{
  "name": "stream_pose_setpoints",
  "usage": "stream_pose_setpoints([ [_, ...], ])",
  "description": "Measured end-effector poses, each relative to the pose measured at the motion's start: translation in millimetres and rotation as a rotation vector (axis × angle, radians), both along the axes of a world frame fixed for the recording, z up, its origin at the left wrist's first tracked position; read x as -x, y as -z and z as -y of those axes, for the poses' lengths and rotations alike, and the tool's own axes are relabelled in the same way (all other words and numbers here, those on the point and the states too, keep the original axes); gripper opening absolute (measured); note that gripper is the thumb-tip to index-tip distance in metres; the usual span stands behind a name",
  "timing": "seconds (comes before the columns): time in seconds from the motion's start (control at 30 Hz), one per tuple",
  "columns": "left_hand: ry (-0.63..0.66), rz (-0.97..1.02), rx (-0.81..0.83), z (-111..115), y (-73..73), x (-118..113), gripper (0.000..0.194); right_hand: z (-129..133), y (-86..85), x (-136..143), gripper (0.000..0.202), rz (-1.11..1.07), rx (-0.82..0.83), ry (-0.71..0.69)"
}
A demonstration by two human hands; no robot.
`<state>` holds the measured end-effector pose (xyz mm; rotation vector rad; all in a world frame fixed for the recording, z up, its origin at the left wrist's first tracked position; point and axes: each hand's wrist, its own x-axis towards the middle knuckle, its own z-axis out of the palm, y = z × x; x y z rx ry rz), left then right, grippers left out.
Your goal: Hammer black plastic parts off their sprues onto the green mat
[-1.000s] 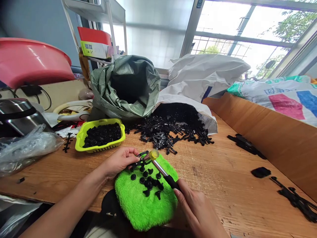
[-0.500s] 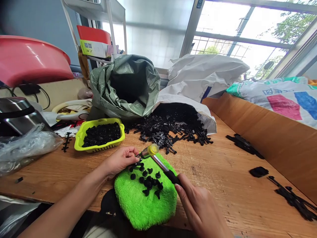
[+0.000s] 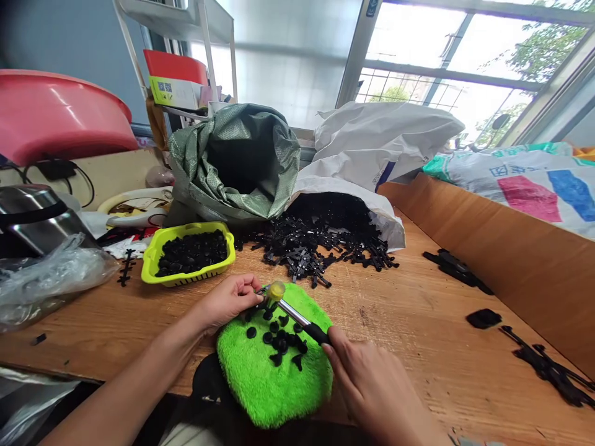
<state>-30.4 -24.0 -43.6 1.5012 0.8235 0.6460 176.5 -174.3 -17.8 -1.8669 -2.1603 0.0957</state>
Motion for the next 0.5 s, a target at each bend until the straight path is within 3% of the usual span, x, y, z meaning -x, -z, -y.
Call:
stream_pose_setpoints([
  [0.33,0.0,-0.004,0.053,3.2,-4.1,0.1,0.015,1.2,-0.2,-1.0,0.033,-0.021,-0.026,-0.006],
  [0.5,-0.001,-0.006,0.08,3.1,-4.4,0.2,0.017,1.0,-1.5,-0.7,0.031,-0.028,-0.135,0.016],
])
